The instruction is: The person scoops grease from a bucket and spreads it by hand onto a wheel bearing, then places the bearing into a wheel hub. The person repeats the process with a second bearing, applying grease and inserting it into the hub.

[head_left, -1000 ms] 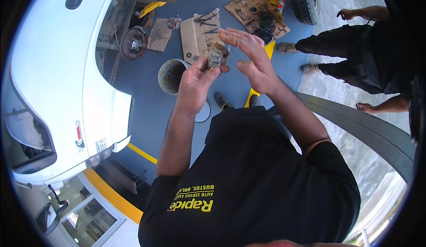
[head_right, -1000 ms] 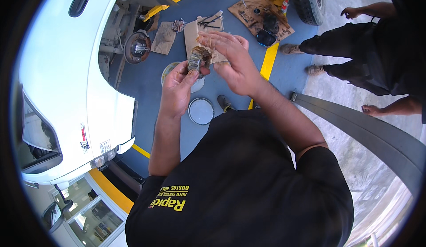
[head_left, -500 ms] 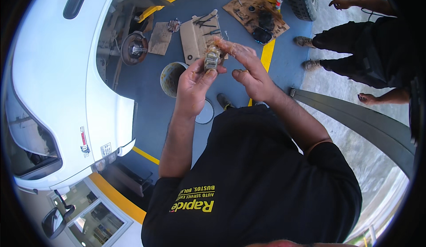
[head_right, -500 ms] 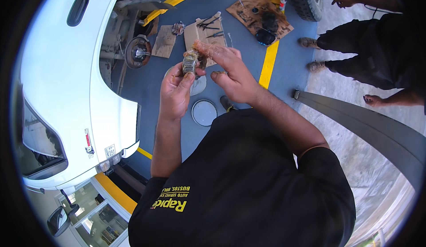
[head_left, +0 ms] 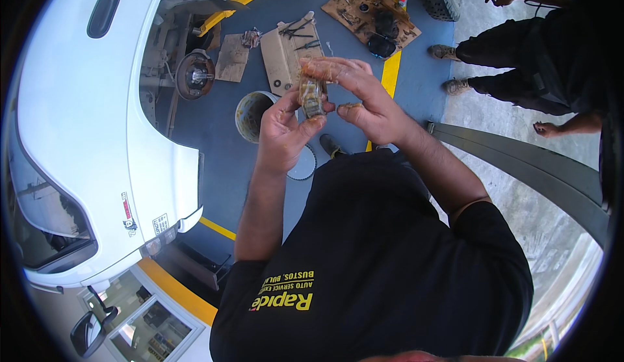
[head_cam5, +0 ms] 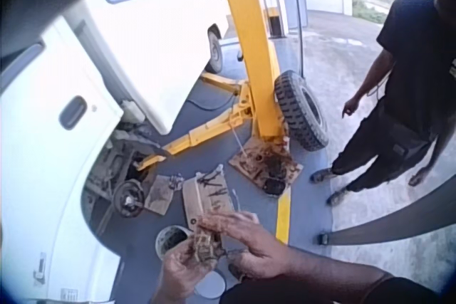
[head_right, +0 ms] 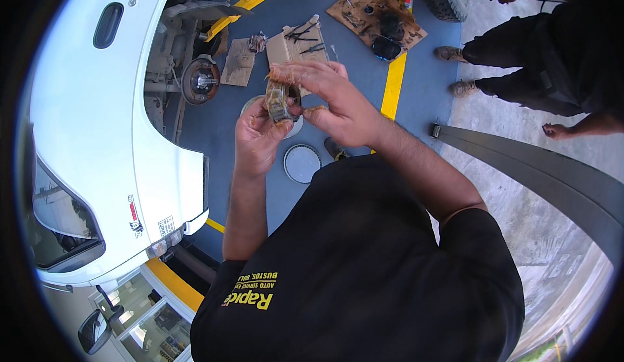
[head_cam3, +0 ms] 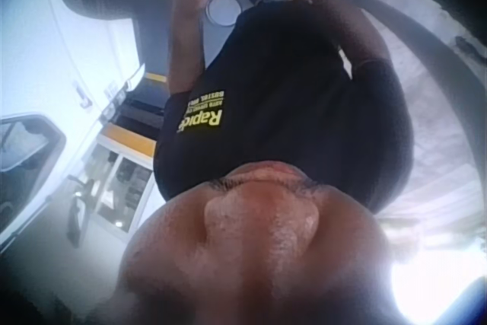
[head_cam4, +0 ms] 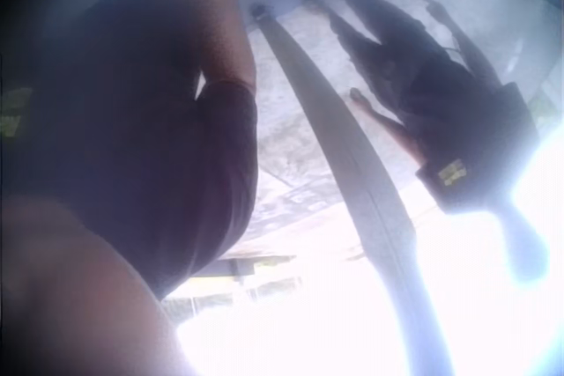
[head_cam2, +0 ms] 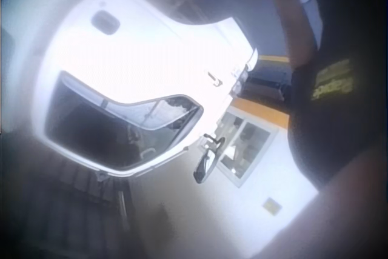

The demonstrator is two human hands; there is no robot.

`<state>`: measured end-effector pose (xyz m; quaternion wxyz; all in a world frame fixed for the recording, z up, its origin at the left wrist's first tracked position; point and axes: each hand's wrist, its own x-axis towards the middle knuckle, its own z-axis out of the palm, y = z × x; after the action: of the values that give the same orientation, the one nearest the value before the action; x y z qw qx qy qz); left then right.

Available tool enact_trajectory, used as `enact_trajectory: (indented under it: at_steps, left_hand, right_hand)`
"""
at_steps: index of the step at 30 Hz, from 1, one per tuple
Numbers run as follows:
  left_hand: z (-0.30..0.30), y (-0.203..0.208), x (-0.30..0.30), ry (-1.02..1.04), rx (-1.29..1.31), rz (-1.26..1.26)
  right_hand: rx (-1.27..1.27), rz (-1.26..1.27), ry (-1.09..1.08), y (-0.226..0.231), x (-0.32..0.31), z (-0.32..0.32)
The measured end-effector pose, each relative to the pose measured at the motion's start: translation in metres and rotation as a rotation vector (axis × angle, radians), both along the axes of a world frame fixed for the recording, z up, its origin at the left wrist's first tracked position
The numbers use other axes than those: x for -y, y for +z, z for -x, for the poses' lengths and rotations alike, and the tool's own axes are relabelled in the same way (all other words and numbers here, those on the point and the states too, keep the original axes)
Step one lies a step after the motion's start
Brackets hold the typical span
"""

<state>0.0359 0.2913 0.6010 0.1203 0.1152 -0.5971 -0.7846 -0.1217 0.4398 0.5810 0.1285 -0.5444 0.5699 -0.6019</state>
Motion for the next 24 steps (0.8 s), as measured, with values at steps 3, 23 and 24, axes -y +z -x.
enact_trajectory:
  at_steps: [3,23,24]
  left_hand:
    - [0.001,0.0,-0.001,0.041,0.001,0.024]
    - [0.0,-0.013,0.01,0.138,-0.15,0.078]
    - [0.002,-0.011,0.014,0.127,-0.155,0.067]
  right_hand:
    - [0.522,-0.026,0.107,-0.006,0.0,-0.012]
    - [1.173,-0.188,0.291,-0.014,0.003,-0.016]
    - [1.0,-0.157,0.158,-0.013,0.005,-0.02]
